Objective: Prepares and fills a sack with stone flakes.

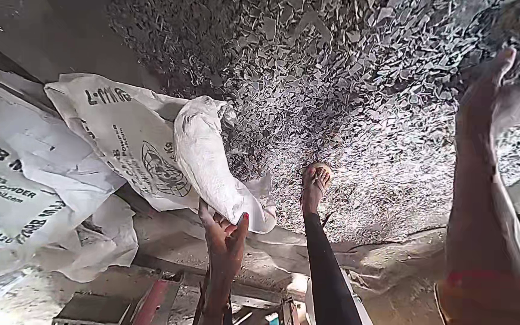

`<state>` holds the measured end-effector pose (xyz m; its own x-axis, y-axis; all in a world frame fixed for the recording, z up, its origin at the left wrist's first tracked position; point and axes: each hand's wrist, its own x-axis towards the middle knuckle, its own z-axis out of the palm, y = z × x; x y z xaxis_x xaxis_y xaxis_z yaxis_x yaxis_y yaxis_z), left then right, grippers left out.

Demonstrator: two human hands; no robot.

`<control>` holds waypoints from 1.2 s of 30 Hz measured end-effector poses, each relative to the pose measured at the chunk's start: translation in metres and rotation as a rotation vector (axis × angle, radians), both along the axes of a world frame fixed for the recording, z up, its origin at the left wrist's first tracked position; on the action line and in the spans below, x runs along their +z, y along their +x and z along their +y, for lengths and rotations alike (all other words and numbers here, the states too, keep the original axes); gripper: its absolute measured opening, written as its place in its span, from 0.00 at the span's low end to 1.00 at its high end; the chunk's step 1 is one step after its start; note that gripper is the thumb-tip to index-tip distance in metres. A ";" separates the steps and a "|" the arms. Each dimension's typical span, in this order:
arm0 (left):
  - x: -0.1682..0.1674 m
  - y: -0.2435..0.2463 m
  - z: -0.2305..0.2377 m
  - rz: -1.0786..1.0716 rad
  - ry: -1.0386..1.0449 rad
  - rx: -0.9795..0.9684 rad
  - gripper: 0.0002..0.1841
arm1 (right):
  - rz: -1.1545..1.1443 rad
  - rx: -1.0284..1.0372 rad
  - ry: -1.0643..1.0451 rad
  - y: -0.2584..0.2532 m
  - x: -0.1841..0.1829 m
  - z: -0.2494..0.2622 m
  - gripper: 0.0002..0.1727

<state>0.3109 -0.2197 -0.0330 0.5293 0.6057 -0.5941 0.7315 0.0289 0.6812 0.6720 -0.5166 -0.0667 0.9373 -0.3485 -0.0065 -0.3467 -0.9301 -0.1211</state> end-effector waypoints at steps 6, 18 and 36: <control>-0.016 0.003 -0.006 -0.205 -0.074 0.073 0.55 | -0.092 -0.052 -0.248 0.006 -0.062 0.021 0.46; -0.005 0.018 -0.004 -0.084 -0.121 0.104 0.53 | -0.076 0.055 0.256 -0.076 -0.056 0.138 0.48; -0.023 0.009 -0.002 -0.265 0.122 -0.080 0.49 | 0.323 0.576 0.602 -0.141 -0.027 0.131 0.31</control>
<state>0.3203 -0.2212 -0.0563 0.7052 0.6144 -0.3539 0.5241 -0.1154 0.8438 0.5312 -0.3853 -0.0937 0.8865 0.3237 -0.3306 0.0529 -0.7808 -0.6226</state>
